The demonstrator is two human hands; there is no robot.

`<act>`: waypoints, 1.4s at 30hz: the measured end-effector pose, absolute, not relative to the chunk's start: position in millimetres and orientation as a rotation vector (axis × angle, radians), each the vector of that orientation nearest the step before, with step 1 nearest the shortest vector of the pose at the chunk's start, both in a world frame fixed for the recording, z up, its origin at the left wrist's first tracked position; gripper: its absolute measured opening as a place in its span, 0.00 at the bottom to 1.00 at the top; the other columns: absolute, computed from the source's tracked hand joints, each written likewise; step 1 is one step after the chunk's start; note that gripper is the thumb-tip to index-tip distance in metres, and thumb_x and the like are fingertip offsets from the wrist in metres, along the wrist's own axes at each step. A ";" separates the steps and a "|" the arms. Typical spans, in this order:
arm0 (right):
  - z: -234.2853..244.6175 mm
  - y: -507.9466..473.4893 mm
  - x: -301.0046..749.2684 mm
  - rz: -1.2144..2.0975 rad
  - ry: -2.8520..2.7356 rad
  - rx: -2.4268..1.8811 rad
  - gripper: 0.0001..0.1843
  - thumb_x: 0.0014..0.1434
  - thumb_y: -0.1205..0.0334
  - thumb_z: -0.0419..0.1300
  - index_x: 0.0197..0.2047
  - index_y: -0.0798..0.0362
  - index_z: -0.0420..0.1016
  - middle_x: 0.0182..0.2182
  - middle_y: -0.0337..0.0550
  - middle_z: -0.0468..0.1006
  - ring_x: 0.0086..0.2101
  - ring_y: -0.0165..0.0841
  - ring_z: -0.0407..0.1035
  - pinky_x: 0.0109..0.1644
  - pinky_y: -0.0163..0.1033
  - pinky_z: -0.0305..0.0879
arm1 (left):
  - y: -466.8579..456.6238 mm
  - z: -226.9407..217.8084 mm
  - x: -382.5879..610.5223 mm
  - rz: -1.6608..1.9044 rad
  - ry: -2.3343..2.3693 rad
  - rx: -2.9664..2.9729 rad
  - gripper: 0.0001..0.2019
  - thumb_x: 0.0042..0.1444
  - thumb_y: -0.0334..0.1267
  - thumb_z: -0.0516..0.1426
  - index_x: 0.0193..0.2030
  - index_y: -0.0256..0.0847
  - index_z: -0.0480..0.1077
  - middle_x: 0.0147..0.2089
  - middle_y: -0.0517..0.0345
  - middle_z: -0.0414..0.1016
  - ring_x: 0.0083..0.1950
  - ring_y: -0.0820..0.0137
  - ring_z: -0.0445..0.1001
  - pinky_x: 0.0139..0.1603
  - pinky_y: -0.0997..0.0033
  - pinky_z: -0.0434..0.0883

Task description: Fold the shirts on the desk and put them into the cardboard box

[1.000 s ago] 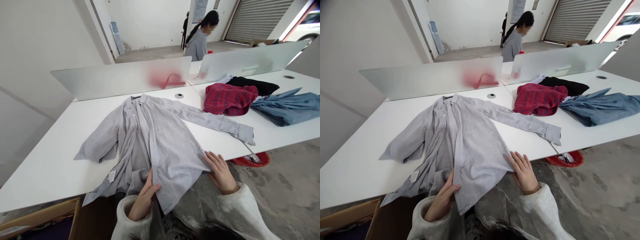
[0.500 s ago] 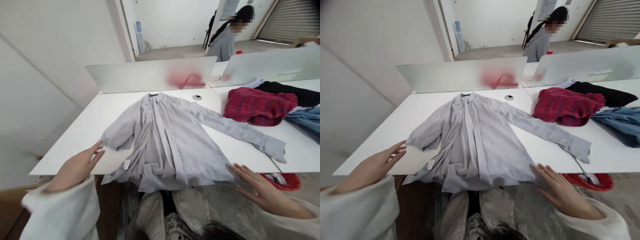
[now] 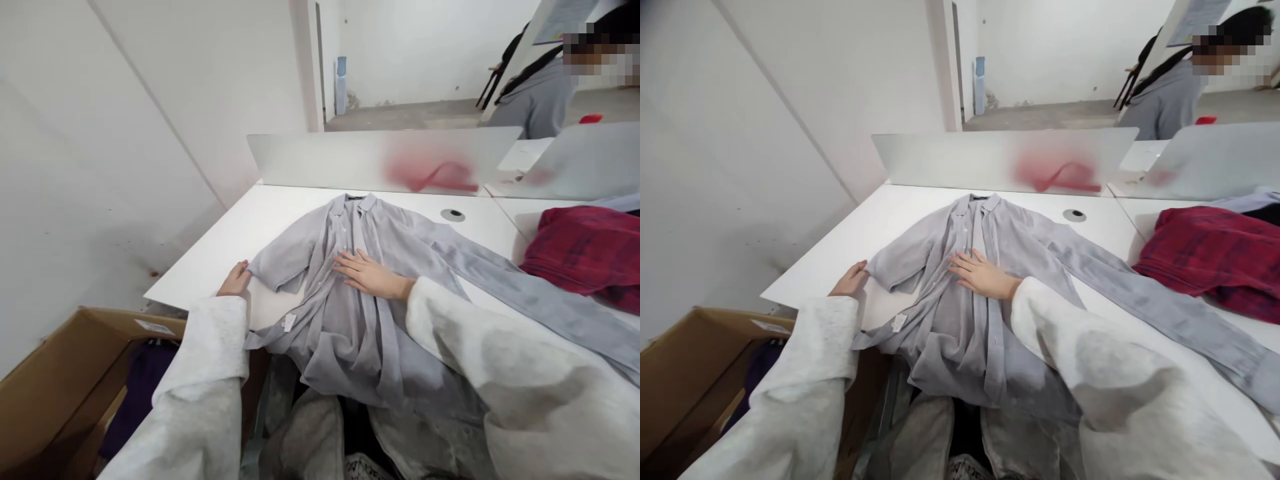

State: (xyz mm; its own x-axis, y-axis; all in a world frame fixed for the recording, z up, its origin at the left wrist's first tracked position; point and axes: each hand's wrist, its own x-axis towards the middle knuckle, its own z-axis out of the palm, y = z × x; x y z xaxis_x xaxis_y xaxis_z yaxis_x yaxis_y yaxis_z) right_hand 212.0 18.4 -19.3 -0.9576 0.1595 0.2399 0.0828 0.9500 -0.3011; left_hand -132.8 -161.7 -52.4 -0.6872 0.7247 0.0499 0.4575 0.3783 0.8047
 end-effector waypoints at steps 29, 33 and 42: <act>-67.2 42.0 184.0 0.261 -2.830 -0.269 0.25 0.68 0.54 0.42 0.64 0.53 0.59 0.63 0.48 0.60 0.63 0.43 0.50 0.65 0.55 0.47 | -138.4 -39.8 -111.6 1.483 1.530 1.020 0.46 0.25 0.22 0.52 0.61 0.40 0.61 0.52 0.54 0.74 0.52 0.63 0.71 0.46 0.72 0.69; -67.5 42.3 183.9 0.259 -2.826 -0.266 0.25 0.68 0.53 0.42 0.64 0.53 0.60 0.63 0.48 0.60 0.63 0.42 0.50 0.65 0.55 0.47 | -133.0 -33.8 -122.3 1.014 1.654 1.409 0.43 0.32 0.26 0.52 0.63 0.37 0.57 0.64 0.49 0.62 0.65 0.58 0.58 0.62 0.62 0.59; -66.6 42.9 184.4 0.271 -2.806 -0.240 0.25 0.68 0.54 0.43 0.64 0.54 0.60 0.63 0.47 0.60 0.63 0.42 0.51 0.64 0.54 0.48 | -149.2 -39.8 -142.8 0.421 2.037 1.909 0.30 0.39 0.36 0.52 0.54 0.35 0.64 0.53 0.47 0.65 0.55 0.56 0.64 0.59 0.55 0.61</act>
State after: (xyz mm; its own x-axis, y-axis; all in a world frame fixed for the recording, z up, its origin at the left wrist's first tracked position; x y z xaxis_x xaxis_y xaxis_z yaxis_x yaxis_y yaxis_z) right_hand 184.4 42.9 -66.6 -0.9376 0.1934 0.2889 0.1345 0.9681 -0.2116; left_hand -142.8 -149.2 -39.8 -0.0584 0.9979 -0.0291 0.9047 0.0652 0.4210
